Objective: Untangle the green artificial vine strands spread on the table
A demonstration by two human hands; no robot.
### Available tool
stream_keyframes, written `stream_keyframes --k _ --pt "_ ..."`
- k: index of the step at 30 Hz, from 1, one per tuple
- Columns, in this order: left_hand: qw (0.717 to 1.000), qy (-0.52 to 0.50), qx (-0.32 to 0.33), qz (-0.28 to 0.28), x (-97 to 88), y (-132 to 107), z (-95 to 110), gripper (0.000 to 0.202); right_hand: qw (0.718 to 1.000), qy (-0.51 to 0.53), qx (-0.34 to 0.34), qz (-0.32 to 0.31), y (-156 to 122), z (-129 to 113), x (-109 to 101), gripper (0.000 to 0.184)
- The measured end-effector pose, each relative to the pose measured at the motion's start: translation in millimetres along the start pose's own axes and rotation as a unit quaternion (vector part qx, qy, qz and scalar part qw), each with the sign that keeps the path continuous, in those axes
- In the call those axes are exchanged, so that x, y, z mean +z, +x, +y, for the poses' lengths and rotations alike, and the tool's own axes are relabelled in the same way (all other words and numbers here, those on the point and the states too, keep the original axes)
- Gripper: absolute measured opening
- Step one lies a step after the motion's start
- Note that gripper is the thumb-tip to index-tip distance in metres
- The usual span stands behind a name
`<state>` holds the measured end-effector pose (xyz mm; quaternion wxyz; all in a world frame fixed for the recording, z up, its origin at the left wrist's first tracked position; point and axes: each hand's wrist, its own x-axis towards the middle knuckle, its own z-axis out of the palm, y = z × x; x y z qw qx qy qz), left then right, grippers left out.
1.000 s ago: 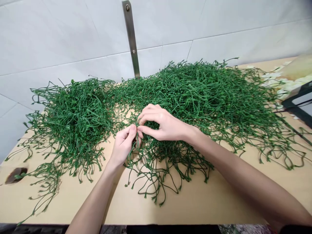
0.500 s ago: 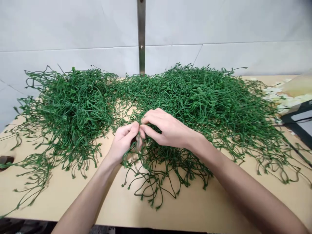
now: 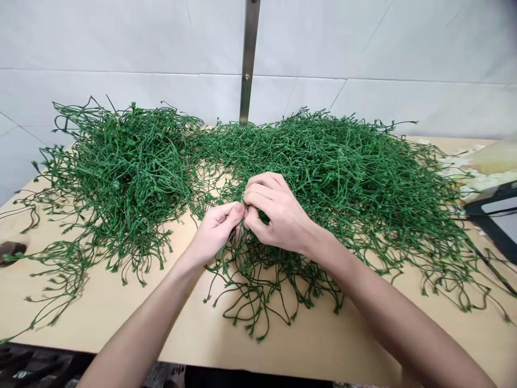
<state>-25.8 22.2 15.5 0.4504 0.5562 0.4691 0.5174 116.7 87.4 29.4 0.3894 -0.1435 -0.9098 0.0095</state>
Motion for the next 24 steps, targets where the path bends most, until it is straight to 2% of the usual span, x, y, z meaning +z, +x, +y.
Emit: stream_keyframes --k 3,7,10,13,15,19,24 --pt "0.999 -0.035 -0.028 -0.025 -1.7 -1 -2 0.051 0.999 0.031 -0.017 -0.027 0 7 -3 0.021" --pt "0.988 -0.118 -0.085 -0.061 -2.6 -3 -3 0.045 0.995 0.082 -0.039 -0.031 -4 22 -6 0.029" --pt "0.990 -0.108 -0.086 -0.005 -3.4 -3 1 0.045 0.996 0.083 -0.007 -0.043 -5 28 -13 0.030" --pt "0.992 -0.061 -0.082 0.068 -3.9 -1 5 0.043 0.996 0.066 0.062 -0.019 -3 25 -20 0.020" --pt "0.990 -0.056 -0.081 0.097 -3.5 -1 6 0.035 0.991 0.080 0.104 -0.014 1 19 -24 0.014" --pt "0.990 -0.063 -0.066 0.107 -1.6 -1 2 0.027 0.972 0.153 0.156 -0.089 6 6 -24 0.010" --pt "0.993 -0.036 -0.014 0.110 -0.8 0 -1 0.031 0.975 0.158 0.122 -0.096 6 2 -14 0.009"
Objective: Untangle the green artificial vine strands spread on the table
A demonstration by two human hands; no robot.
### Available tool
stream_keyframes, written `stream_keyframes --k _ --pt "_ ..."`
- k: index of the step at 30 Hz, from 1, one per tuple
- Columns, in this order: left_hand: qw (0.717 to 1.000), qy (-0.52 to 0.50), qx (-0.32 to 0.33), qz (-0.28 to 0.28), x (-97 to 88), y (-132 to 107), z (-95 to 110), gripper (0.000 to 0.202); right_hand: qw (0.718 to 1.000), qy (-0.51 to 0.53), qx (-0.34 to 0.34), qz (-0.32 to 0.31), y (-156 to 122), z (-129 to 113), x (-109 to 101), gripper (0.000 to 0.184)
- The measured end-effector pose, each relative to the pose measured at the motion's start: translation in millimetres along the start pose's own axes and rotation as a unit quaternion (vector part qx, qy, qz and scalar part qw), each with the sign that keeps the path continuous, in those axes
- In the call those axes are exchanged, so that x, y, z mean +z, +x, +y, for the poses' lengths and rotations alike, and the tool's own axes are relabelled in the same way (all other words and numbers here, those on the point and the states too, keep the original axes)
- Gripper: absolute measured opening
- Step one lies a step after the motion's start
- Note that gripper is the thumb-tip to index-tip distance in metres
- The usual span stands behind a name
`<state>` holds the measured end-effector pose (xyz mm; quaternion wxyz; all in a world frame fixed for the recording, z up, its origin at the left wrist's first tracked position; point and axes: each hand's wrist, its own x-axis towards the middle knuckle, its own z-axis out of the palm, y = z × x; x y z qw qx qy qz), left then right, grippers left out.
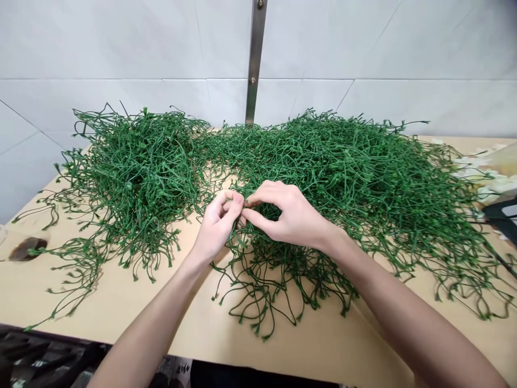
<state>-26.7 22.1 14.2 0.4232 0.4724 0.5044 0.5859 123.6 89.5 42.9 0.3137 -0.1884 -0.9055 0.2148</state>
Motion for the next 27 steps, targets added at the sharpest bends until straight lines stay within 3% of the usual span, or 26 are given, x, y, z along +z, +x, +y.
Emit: stream_keyframes --k 8,17,22,27 --pt "0.993 0.105 0.034 -0.037 -2.4 -1 8 0.022 0.999 0.003 0.027 0.035 0 5 -12 0.013" --pt "0.987 0.145 0.065 -0.033 -2.7 -2 6 0.019 0.984 0.130 0.101 -0.064 2 4 -17 0.015" --pt "0.940 0.300 0.155 -0.043 -5.0 -4 4 0.015 0.972 0.151 0.138 -0.112 0 6 -21 0.017" --pt "0.911 0.359 0.195 -0.051 -4.4 -6 0 0.018 0.979 0.102 0.125 -0.128 1 5 -15 0.019"
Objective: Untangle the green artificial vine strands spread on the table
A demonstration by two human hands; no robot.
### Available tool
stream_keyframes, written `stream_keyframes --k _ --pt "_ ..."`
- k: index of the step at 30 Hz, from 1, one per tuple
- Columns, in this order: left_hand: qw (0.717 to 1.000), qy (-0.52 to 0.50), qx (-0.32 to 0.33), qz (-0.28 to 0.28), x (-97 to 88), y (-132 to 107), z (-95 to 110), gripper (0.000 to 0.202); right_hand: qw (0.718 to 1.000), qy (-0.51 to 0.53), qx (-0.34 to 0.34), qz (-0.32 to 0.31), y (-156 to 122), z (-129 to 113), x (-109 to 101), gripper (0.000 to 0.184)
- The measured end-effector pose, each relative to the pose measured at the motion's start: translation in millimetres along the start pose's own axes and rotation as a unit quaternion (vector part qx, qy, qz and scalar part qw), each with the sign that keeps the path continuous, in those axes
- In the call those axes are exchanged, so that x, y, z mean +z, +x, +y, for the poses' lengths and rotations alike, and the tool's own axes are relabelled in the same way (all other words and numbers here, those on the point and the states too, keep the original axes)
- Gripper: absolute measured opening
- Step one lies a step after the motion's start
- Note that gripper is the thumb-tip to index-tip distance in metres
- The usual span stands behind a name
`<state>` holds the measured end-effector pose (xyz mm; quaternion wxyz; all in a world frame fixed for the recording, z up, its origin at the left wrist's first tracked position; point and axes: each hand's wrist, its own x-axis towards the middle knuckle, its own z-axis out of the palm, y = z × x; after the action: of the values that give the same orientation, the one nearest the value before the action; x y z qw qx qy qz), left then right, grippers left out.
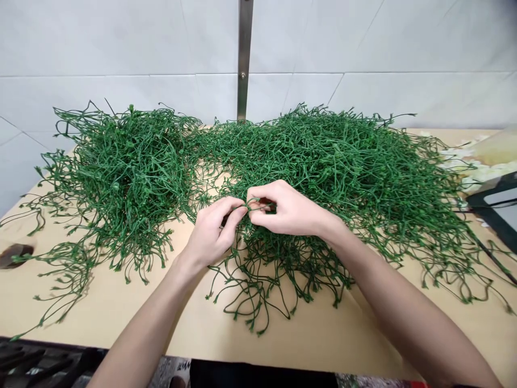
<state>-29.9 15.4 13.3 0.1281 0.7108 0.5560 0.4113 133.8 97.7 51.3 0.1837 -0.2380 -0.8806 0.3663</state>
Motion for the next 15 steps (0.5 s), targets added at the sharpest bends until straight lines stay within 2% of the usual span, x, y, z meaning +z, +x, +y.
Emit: stream_keyframes --k 4,10,15 --pt "1.000 0.007 0.011 -0.005 1.4 -1 0 0.017 1.000 -0.022 -0.011 -0.010 1 2 4 0.024" --pt "1.000 0.019 0.007 -0.001 1.3 -1 0 0.014 0.996 -0.025 -0.055 0.065 3 6 9 0.017" --pt "0.999 0.041 0.020 -0.017 1.7 -2 -2 0.019 0.991 0.004 -0.095 0.092 4 6 12 0.015"
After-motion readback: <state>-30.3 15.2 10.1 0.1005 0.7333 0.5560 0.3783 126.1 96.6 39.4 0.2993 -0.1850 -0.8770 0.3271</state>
